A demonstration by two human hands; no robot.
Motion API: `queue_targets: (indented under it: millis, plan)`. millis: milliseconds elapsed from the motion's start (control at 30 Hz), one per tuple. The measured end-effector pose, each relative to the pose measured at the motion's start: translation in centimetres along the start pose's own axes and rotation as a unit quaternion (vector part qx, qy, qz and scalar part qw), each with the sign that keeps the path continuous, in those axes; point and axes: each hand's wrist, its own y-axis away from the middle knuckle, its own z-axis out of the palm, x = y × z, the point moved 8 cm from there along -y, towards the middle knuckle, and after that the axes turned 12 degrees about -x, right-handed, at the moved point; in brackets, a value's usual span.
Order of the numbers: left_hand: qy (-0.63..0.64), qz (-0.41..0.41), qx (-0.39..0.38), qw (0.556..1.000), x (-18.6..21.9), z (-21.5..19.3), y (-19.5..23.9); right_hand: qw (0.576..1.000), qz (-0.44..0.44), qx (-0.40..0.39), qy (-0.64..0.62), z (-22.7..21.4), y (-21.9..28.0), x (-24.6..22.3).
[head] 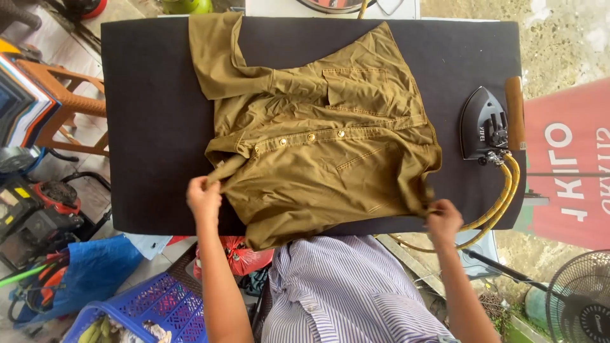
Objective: A person irons a brown long-sleeved shirt on a black ironing board, smoothing out wrinkles and repositioning the garment as needed.
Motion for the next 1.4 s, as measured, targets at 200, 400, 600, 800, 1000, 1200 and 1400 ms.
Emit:
queue_targets:
  millis: [200,400,600,800,1000,1200,1400]
  plan:
    - [0.261,0.007,-0.030,0.965,3.6,-1.5,7.5,0.952,0.074,0.129,-0.268,-5.6,-1.4,9.7]
    - [-0.035,-0.059,-0.044,0.997,-13.4,6.5,10.6,0.984,-0.004,-0.064,-0.165,-2.9,-1.8,0.9]
    - [0.217,-0.119,-0.142,0.959,-14.3,6.9,16.7,0.973,0.057,-0.195,-0.106,2.3,-3.1,3.7]
    - [0.383,-0.151,-0.388,0.825,-12.3,6.7,23.1,0.906,0.194,-0.302,-0.223,-0.9,1.1,5.4]
    - [0.294,-0.203,-0.298,0.885,-2.7,4.9,26.9,0.924,0.183,-0.293,-0.167,-1.5,-1.1,7.1]
    - [0.034,-0.193,-0.463,0.864,-7.7,5.9,25.6,0.950,-0.112,-0.048,0.288,-5.0,-6.6,-4.0]
    - [-0.103,-0.283,-0.461,0.835,-16.0,7.7,24.2,0.913,-0.235,-0.261,0.209,4.0,-11.0,-25.3]
